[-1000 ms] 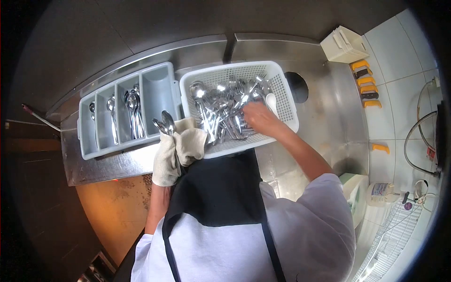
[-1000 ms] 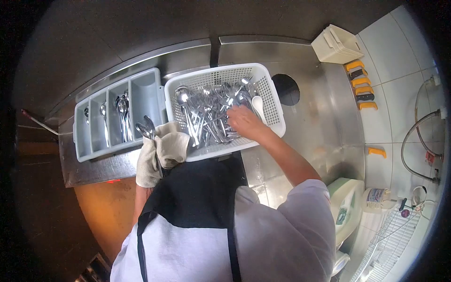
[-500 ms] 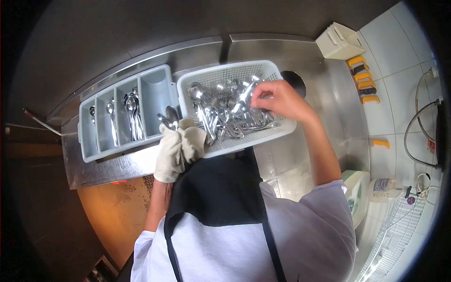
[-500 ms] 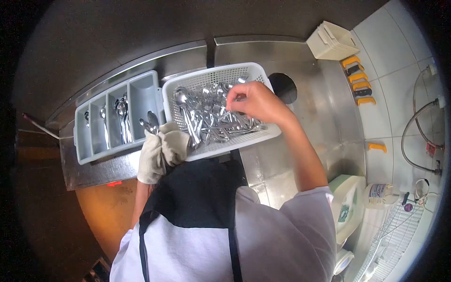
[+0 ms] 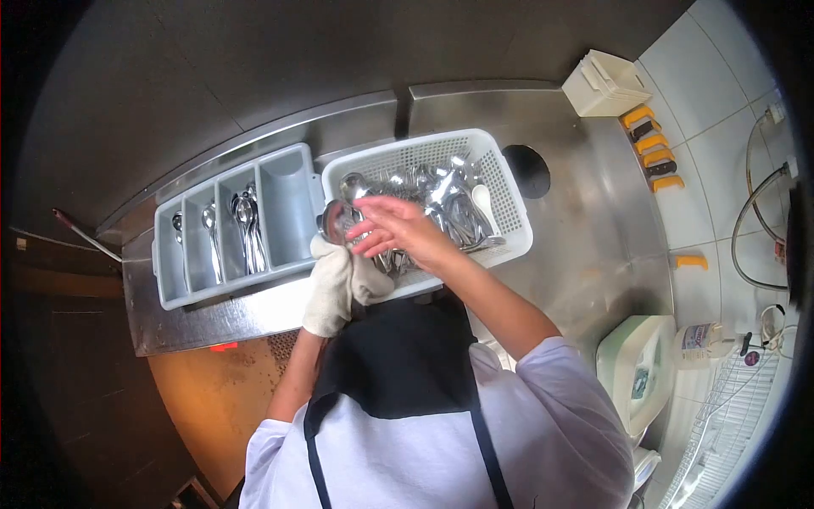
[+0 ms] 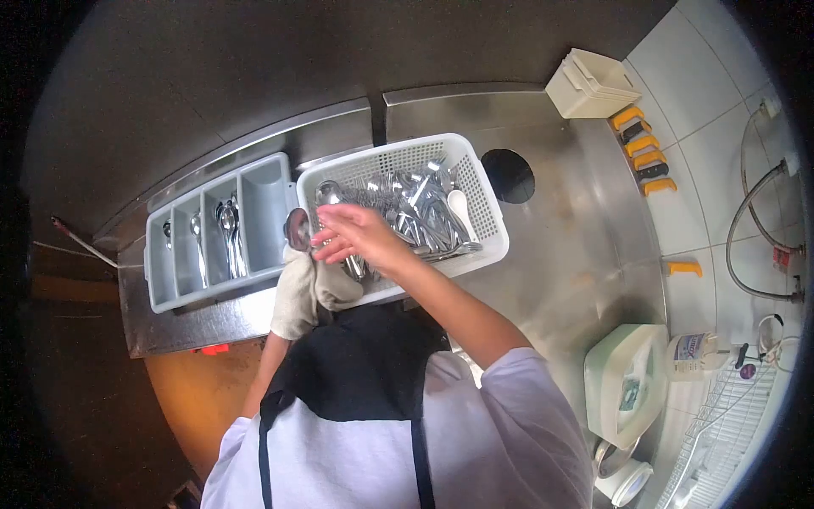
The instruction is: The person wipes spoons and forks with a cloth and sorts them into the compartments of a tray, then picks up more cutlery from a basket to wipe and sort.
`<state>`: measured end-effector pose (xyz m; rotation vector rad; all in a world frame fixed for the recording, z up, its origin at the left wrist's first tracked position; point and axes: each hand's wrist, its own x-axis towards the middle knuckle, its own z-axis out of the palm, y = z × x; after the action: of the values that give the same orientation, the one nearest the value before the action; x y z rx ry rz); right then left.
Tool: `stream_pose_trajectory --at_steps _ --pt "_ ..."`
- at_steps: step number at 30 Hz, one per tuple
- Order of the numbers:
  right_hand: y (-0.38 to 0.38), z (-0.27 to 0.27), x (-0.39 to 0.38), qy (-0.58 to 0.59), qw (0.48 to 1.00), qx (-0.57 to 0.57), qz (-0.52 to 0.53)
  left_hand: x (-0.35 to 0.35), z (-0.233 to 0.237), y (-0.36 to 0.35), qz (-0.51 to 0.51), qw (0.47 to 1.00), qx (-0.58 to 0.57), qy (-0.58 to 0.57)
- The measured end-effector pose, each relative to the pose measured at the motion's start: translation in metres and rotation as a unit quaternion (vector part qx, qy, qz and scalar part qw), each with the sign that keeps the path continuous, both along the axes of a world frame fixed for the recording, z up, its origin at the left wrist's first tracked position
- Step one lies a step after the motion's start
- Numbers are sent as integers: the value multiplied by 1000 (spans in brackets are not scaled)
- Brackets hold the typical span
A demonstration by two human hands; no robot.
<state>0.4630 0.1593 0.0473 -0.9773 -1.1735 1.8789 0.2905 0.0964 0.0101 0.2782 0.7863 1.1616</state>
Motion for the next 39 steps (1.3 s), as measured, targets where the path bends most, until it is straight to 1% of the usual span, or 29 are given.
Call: stream_pose_trajectory --at_steps 1,2,3,4,6,7,8,10,11,12,14,17,18,20,24,25,26,28,31,32,33,34,35,36,38,39 --pt "4 -17 7 -76 994 70 -18 -6 -9 -1 6 999 33 30" --pt "8 -34 15 -151 978 139 -34 -14 -14 -4 13 996 65 61" --pt "13 -48 30 -341 898 270 -75 -30 -15 -10 -15 998 56 12" --pt "19 -61 51 -509 762 386 -110 -32 -13 -13 6 999 41 22" --pt "36 -95 96 -600 651 437 -158 -36 -10 -18 49 998 12 40" --pt "40 -104 112 -631 620 434 -171 -43 -17 -19 27 999 36 -8" --pt "43 -109 121 -660 588 429 -184 -45 -14 -21 24 999 31 -13" --pt "46 -122 129 -675 591 417 -148 -50 -5 -26 16 999 20 -24" --pt "47 -127 132 -682 591 411 -131 -55 -24 -26 34 999 30 -4" --pt "50 -132 137 -675 594 418 -125 -58 -31 -29 37 999 22 -15" --pt "59 -137 146 -662 600 435 -113 -58 -24 -32 43 998 7 -37" --pt "63 -130 158 -658 621 377 -201 -58 -17 -35 60 998 5 -23" --pt "62 -128 162 -635 635 383 -218 -59 -17 -37 53 998 15 -19" --pt "54 -103 163 -588 661 391 -254 -63 -18 -37 34 999 35 -10" --pt "58 -88 161 -494 704 405 -310 -58 -17 -34 48 999 2 -19" --pt "56 -78 153 -463 730 391 -317 -56 -20 -32 52 999 6 -13" --pt "58 -78 151 -438 766 349 -316 -55 -22 -31 55 998 10 -7" --pt "64 -79 146 -381 830 263 -310 -57 -22 -31 37 998 34 -34" --pt "62 -80 129 -267 865 279 -321 -59 -26 -27 23 996 37 -74" --pt "59 -70 117 -220 897 221 -312 -59 -28 -27 24 995 32 -87" --pt "53 -60 105 -171 925 160 -298 -58 -30 -20 21 999 21 -34" --pt "46 -48 90 -122 947 97 -281 -48 -14 -19 47 998 17 -27" --pt "40 -39 74 -92 957 80 -263 -45 -11 -10 1 986 3 -168" --pt "35 -30 57 -62 971 59 -225 -45 -11 -4 -45 951 -8 -304" --pt "23 -12 23 -1 988 19 -155 -42 -25 -1 -32 974 -45 -220" --pt "15 -2 3 -15 991 22 -132 -41 -32 1 -28 982 -65 -178"
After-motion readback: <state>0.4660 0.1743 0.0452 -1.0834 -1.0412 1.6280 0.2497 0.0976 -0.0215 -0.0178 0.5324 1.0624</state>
